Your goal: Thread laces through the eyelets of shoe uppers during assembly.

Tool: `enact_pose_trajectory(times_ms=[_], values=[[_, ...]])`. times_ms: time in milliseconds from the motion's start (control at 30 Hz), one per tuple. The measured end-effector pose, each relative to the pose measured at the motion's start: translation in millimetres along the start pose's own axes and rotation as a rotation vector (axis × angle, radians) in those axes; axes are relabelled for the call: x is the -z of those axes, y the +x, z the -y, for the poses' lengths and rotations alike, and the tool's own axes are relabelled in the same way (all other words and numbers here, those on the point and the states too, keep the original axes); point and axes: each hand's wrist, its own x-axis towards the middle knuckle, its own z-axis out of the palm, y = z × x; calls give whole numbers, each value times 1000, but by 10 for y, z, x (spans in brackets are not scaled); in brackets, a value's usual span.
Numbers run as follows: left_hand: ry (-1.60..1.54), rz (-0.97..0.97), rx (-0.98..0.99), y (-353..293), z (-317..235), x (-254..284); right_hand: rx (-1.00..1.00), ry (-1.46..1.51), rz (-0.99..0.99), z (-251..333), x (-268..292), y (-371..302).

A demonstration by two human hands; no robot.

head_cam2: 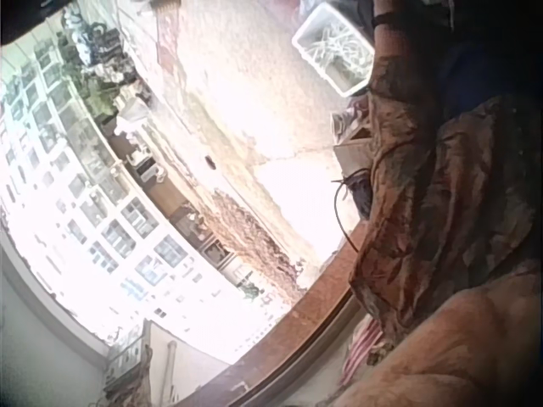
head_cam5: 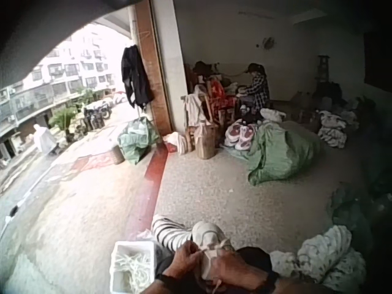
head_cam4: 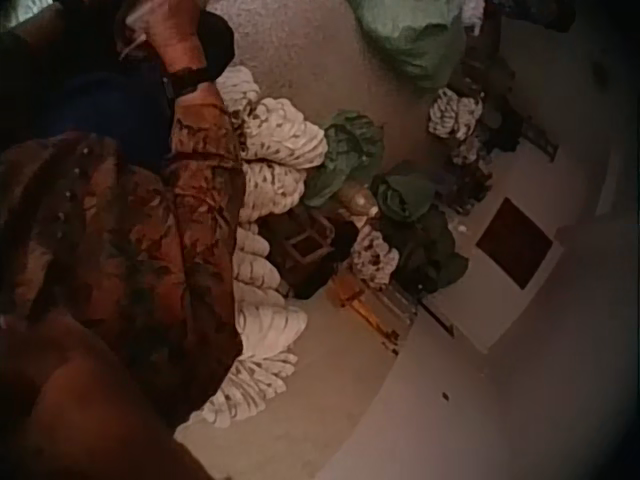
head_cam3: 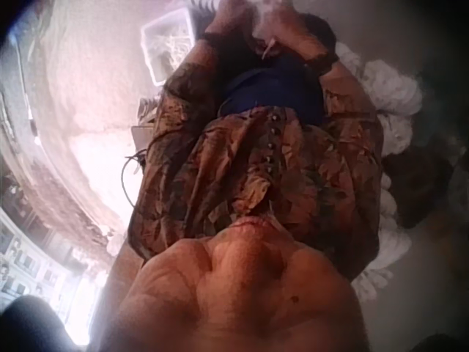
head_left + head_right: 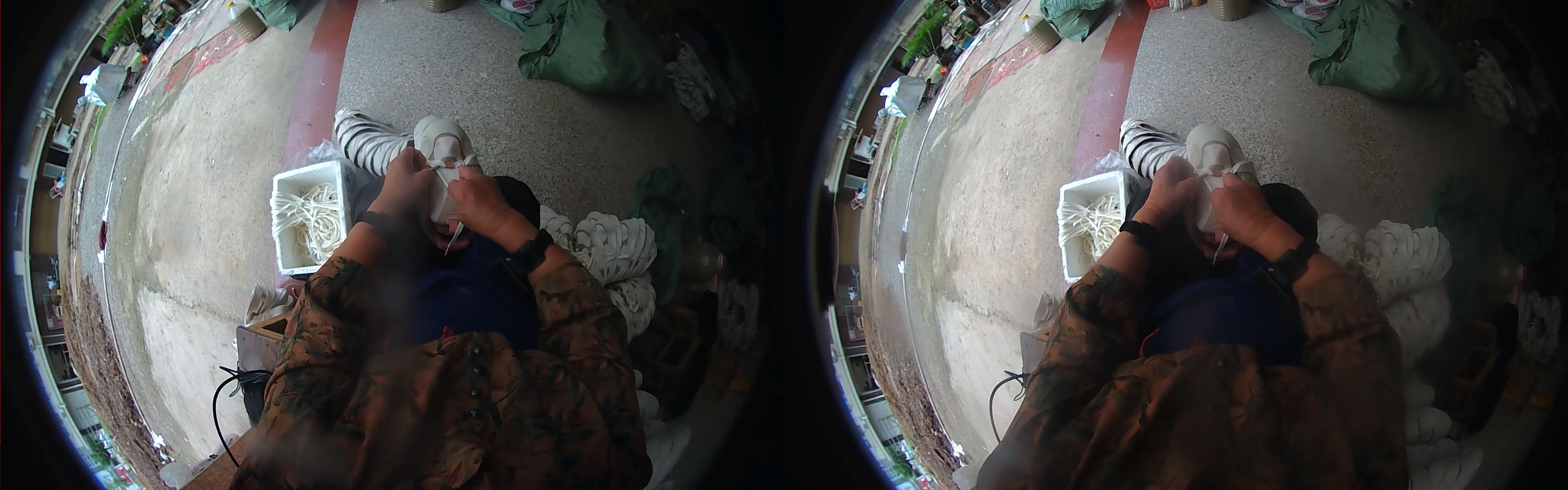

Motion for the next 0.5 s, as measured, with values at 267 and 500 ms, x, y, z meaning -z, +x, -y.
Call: enact_pose_trajectory(times_ms=[267, 500], values=[[63, 54, 9, -35, -14, 9, -4, 1513, 90, 174, 1456, -824], [509, 151, -591, -537, -625, -67, -11, 2069, -418, -32, 1029, -652]])
